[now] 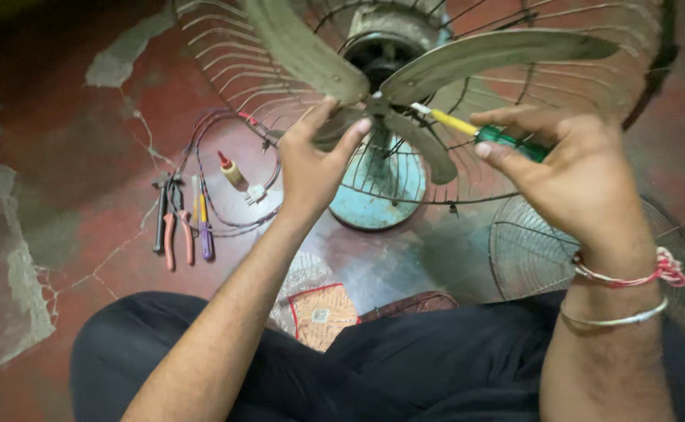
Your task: The person unplugs a power cord, then sits on the floor to disassemble a standing fan. They remove the front grille and use a screwdriver to loosen the central nut holding the fan blades, preparing to access the motor.
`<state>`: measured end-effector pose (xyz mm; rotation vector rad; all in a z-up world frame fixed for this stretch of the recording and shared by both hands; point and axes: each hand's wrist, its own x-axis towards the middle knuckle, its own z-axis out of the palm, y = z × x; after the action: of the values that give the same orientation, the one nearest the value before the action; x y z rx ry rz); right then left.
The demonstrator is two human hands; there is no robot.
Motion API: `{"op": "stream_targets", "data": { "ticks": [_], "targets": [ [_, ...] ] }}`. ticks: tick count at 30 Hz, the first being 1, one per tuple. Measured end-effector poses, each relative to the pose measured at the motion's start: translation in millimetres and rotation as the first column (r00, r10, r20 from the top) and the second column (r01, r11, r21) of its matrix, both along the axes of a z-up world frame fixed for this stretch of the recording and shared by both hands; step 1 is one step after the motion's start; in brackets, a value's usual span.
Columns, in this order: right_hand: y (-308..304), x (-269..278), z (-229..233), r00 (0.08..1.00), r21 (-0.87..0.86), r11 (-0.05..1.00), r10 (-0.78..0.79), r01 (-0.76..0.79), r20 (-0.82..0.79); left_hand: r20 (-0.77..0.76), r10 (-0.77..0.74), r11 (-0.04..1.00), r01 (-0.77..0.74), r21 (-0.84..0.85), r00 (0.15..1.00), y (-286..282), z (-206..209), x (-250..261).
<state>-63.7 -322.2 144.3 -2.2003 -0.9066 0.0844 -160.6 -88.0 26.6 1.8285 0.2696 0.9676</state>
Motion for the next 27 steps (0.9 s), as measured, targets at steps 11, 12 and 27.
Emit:
{"op": "stream_targets", "data": {
  "ticks": [11, 12, 27],
  "targets": [
    [-16.2, 9.7, 1.9, 0.995, -0.069, 0.997, -0.035, 0.041, 0.096, -0.023, -0.01, 0.987, 0.006, -0.158, 1.0, 1.1, 20.4, 21.9],
    [-14.2, 9.8, 2.2, 0.997, -0.079, 0.995, -0.05, 0.055, 0.064, 0.039, -0.027, 0.975, 0.035, -0.217, 0.999, 1.4, 20.0, 25.6],
    [0.6, 2.1, 5.2, 0.975, -0.111, 0.982, -0.13, 0.151, 0.178, -0.006, -0.043, 0.931, 0.038, -0.363, 0.999, 12.4, -4.0, 28.6]
  ]
}}
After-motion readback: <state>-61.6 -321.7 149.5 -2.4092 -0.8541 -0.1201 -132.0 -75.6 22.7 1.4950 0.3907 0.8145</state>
